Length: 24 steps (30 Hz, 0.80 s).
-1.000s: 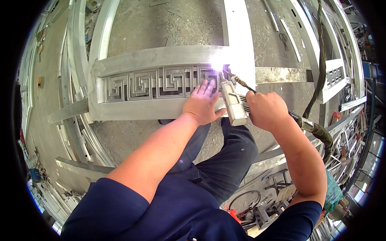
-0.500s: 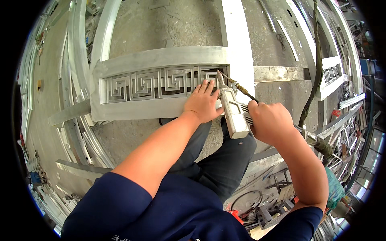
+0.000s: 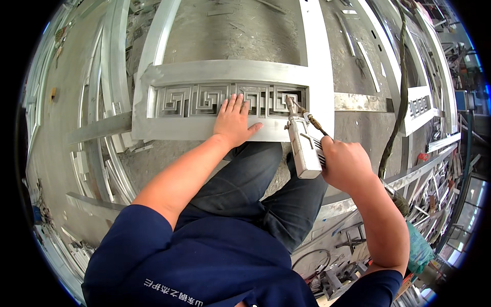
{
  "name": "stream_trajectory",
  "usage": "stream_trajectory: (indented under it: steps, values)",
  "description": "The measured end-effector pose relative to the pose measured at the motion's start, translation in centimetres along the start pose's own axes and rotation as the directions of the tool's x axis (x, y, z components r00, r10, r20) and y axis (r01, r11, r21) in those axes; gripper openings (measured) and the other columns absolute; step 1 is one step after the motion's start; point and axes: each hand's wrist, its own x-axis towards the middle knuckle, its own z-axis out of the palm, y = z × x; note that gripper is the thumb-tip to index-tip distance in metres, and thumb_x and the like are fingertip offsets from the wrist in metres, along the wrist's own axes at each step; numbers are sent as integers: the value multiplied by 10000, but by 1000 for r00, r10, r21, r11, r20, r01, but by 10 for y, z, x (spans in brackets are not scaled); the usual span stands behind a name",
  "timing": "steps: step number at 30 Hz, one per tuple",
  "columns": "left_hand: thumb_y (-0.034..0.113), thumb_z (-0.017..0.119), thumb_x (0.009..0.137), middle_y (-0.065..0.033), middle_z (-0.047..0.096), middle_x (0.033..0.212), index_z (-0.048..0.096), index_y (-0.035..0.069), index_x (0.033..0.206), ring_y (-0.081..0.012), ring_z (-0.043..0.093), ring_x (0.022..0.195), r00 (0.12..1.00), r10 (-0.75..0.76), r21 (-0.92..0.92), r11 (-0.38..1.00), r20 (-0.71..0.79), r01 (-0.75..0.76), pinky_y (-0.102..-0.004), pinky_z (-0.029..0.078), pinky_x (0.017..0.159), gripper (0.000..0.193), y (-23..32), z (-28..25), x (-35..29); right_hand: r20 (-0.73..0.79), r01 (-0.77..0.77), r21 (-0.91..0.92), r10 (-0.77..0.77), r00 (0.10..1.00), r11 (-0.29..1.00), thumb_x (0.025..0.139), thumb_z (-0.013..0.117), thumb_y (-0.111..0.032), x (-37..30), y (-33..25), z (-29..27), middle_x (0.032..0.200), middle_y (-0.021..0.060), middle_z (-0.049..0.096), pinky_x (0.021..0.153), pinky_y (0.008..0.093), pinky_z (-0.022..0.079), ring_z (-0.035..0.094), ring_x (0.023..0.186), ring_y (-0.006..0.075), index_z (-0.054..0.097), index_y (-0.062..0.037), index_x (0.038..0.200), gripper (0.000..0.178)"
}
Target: The person welds a decorative metal frame with a Greek key pattern using a handheld welding torch. They repeatedly position the torch, weld along the pattern, and adjust the frame on the floor.
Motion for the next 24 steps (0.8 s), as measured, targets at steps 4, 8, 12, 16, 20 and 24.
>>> stream_trajectory:
  steps: [4, 8, 12, 16, 20, 24]
  values:
    - [672, 441, 977, -224, 341, 1617, 408, -39, 1514, -366, 254, 1534, 999, -29, -55, 998, 35, 31, -452, 170, 1265, 892, -5, 3, 1, 49, 22, 6, -23, 999, 1000, 771, 730, -162, 21, -19, -3, 792, 194, 709, 710, 477, 571, 711, 753, 390, 546, -26, 928, 278]
    - [634, 494, 965, -257, 382, 1581, 429, -82, 1474, -380, 298, 1512, 998, -28, -85, 996, -59, 22, -444, 227, 1250, 880, -7, 9, -1, 40, 64, 16, -64, 997, 998, 775, 730, -158, 45, -32, 0, 772, 207, 703, 708, 481, 571, 707, 743, 407, 547, -20, 921, 270]
    - [608, 549, 939, -250, 367, 1588, 446, -86, 1457, -390, 328, 1495, 1000, -7, -98, 995, 1, 7, -448, 252, 1240, 872, -7, 6, 1, 41, 87, 40, -89, 995, 995, 785, 730, -159, 63, -39, 4, 765, 199, 703, 709, 478, 573, 709, 740, 403, 552, -19, 923, 266]
    - [544, 569, 937, -188, 338, 1625, 406, -42, 1505, -388, 316, 1503, 999, 12, -71, 997, 31, -10, -442, 248, 1243, 832, -5, 4, -1, 48, 113, 38, -115, 992, 993, 791, 733, -171, 77, -44, 6, 762, 189, 704, 702, 473, 576, 711, 733, 397, 553, -20, 925, 271]
    - [510, 569, 938, -176, 317, 1640, 378, -21, 1533, -383, 294, 1515, 997, -5, -67, 998, 80, 10, -431, 224, 1252, 821, -5, 2, 1, 49, 134, 17, -135, 990, 991, 794, 740, -190, 88, -46, 6, 753, 177, 707, 685, 466, 579, 714, 719, 385, 552, -22, 928, 286]
    - [466, 587, 921, -182, 312, 1643, 378, -13, 1541, -392, 289, 1515, 996, -7, -77, 997, 86, 14, -437, 216, 1255, 812, -5, 4, 1, 36, 160, -30, -159, 987, 987, 793, 748, -207, 100, -46, 15, 747, 170, 708, 674, 461, 581, 716, 706, 374, 547, -25, 946, 311]
